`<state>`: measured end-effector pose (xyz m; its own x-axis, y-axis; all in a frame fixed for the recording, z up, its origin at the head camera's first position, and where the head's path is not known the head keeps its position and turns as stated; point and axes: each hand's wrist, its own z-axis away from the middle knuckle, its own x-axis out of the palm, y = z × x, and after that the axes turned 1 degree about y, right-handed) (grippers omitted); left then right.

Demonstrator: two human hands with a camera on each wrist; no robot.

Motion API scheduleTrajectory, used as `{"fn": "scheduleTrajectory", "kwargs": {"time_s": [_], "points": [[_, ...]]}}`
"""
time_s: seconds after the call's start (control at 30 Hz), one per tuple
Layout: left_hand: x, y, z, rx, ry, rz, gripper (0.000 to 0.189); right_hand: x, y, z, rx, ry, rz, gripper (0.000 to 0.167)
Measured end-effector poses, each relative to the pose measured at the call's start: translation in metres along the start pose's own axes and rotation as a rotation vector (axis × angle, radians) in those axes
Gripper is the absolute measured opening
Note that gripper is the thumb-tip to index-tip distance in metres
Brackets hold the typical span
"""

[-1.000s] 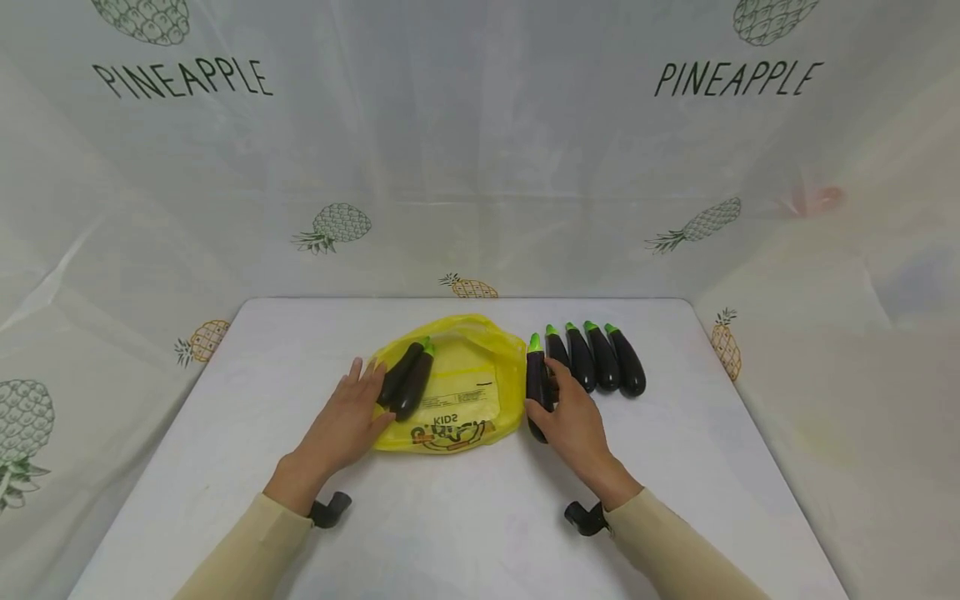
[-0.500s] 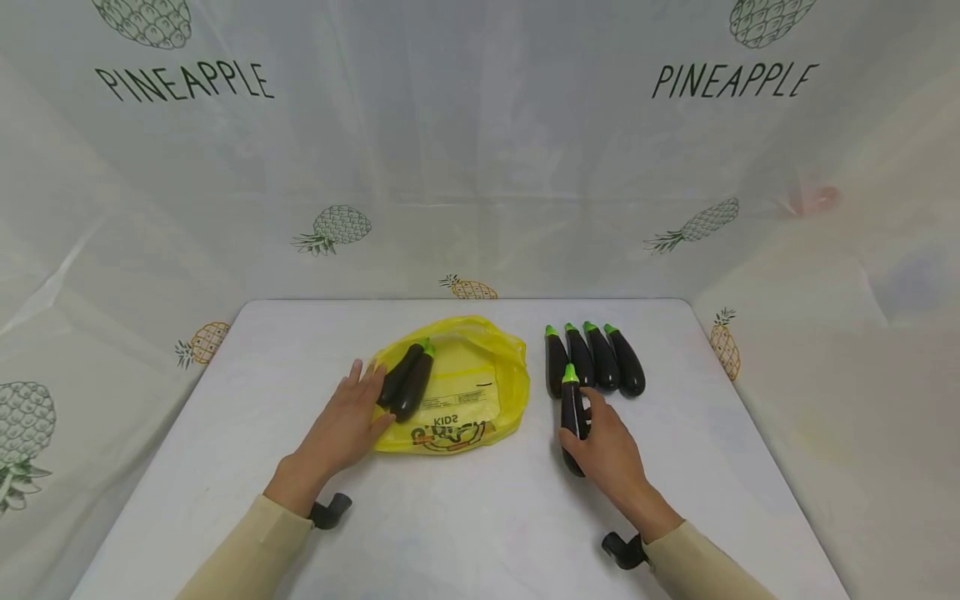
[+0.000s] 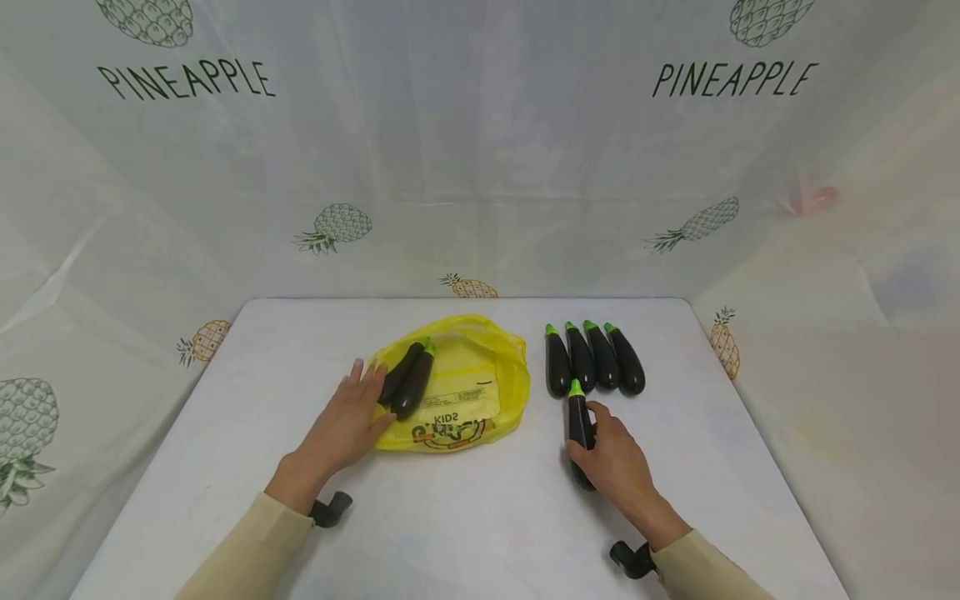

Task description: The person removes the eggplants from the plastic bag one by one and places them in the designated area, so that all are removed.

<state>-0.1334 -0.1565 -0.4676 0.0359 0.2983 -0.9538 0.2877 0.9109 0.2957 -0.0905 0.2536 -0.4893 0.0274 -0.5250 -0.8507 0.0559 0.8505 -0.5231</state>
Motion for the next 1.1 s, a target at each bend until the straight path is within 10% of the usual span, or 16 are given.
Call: {"fn": "scheduleTrajectory", "kwargs": {"time_s": [1.1], "points": [[-0.001,0.0007,-0.0009,-0.006,-0.036,-0.004,0.083,-0.001,0.0012,-0.0023,0.028,-0.047,0.061,0.071]]}}
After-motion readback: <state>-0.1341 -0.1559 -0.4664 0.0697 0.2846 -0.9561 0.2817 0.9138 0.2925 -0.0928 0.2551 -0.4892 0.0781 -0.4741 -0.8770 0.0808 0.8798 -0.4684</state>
